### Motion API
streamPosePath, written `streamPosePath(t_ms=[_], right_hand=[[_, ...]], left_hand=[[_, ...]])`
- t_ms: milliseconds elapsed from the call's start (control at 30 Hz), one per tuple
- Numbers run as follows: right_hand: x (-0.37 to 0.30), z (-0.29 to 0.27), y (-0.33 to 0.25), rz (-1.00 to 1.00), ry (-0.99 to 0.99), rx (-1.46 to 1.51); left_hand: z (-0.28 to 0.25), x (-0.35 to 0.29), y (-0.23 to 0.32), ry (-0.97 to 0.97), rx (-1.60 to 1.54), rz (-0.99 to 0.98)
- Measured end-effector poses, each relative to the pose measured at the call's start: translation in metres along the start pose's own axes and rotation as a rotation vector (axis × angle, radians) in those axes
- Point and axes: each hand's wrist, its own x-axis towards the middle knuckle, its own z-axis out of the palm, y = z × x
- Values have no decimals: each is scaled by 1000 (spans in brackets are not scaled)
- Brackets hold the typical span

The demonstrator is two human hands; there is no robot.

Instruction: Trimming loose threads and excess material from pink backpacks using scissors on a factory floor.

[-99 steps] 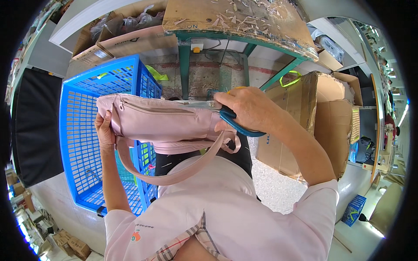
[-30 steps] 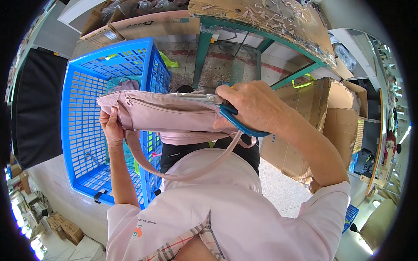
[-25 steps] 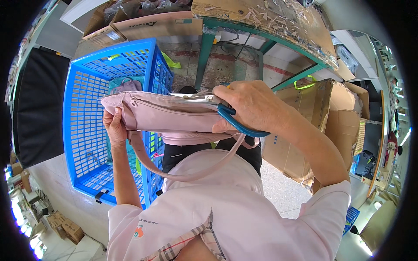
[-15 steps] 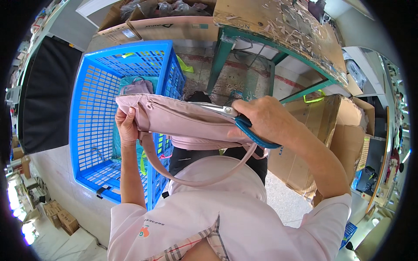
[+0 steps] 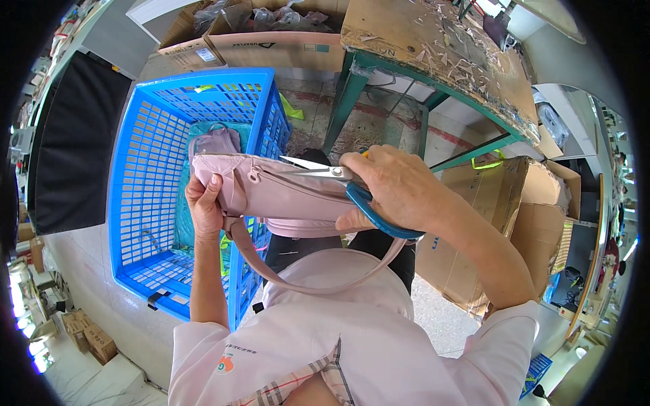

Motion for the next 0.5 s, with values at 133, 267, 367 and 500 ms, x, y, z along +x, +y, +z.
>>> streamPosePath(t_ms=[133, 267, 367, 500], right_hand=[[8, 2, 2, -60, 17, -19], [11, 4, -1, -126, 29, 2], [11, 4, -3, -52, -60, -17], [9, 7, -4, -84, -24, -82]], left_hand=[[0, -9, 0, -13, 59, 54], [-1, -15, -5, 64, 32, 18], [-2, -18, -12, 112, 10, 20], [-1, -21, -11, 112, -17, 9]])
